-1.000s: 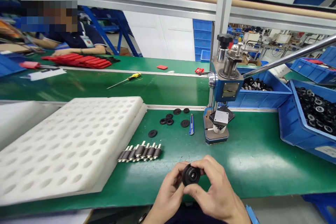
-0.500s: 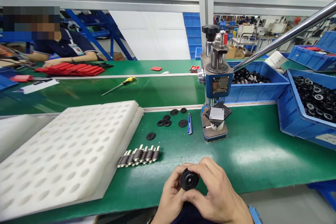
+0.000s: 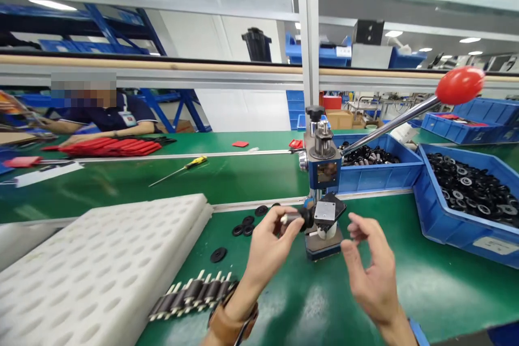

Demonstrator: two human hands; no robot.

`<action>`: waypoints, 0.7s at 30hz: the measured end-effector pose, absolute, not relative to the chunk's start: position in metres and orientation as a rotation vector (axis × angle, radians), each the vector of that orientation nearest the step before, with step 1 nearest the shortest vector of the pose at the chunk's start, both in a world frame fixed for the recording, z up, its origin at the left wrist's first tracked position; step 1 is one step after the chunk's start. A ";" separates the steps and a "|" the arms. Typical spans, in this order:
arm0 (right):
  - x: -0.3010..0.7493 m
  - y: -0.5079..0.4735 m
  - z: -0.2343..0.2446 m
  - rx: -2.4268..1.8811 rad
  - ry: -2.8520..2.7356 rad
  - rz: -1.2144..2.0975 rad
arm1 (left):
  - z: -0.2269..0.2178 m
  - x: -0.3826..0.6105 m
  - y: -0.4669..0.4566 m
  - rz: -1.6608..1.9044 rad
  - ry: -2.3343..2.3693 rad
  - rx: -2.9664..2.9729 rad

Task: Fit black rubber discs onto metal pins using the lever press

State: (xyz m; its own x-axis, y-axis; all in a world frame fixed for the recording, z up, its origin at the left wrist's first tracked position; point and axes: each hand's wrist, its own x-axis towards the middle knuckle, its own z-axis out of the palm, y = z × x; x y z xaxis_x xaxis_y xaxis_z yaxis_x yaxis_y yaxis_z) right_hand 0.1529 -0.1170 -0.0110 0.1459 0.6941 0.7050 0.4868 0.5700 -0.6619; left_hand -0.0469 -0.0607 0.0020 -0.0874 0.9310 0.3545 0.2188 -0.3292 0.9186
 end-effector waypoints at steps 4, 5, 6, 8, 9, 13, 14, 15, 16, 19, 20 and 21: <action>0.164 -0.102 0.053 -0.946 -1.268 0.022 | 0.030 -0.022 -0.027 1.349 1.287 1.753; 0.167 -0.099 0.071 -0.901 -1.227 -0.018 | 0.033 -0.018 -0.022 1.313 1.307 1.795; 0.168 -0.096 0.089 -0.853 -1.197 -0.055 | 0.034 -0.014 -0.018 1.279 1.332 1.829; 0.172 -0.089 0.123 -0.752 -1.160 -0.100 | 0.036 -0.009 -0.012 1.217 1.366 1.883; 0.174 -0.086 0.139 -0.704 -1.149 -0.095 | 0.037 -0.007 -0.009 1.193 1.372 1.903; 0.181 -0.069 0.188 -0.507 -1.113 0.066 | 0.039 -0.003 -0.005 1.193 1.322 1.948; 0.182 -0.065 0.195 -0.460 -1.111 0.102 | 0.038 -0.003 -0.004 1.189 1.308 1.940; 0.184 -0.062 0.201 -0.420 -1.113 0.129 | 0.036 -0.003 -0.004 1.176 1.292 1.922; 0.186 -0.059 0.204 -0.394 -1.117 0.154 | 0.034 -0.003 -0.004 1.161 1.267 1.896; 0.189 -0.058 0.205 -0.372 -1.118 0.250 | 0.024 -0.004 -0.004 1.167 1.171 1.797; 0.189 -0.060 0.202 -0.370 -1.101 0.263 | 0.020 -0.004 -0.004 1.183 1.138 1.768; 0.189 -0.063 0.198 -0.367 -1.073 0.261 | 0.017 -0.004 -0.004 1.194 1.111 1.742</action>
State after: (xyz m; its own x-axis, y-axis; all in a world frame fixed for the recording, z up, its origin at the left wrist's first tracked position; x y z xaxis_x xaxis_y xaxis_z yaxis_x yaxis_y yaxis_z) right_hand 0.1888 -0.0629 0.1980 0.4560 0.3819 0.8039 -0.0306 0.9095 -0.4147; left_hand -0.0035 -0.0038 0.0171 0.1924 0.9304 0.3121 0.2442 -0.3534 0.9030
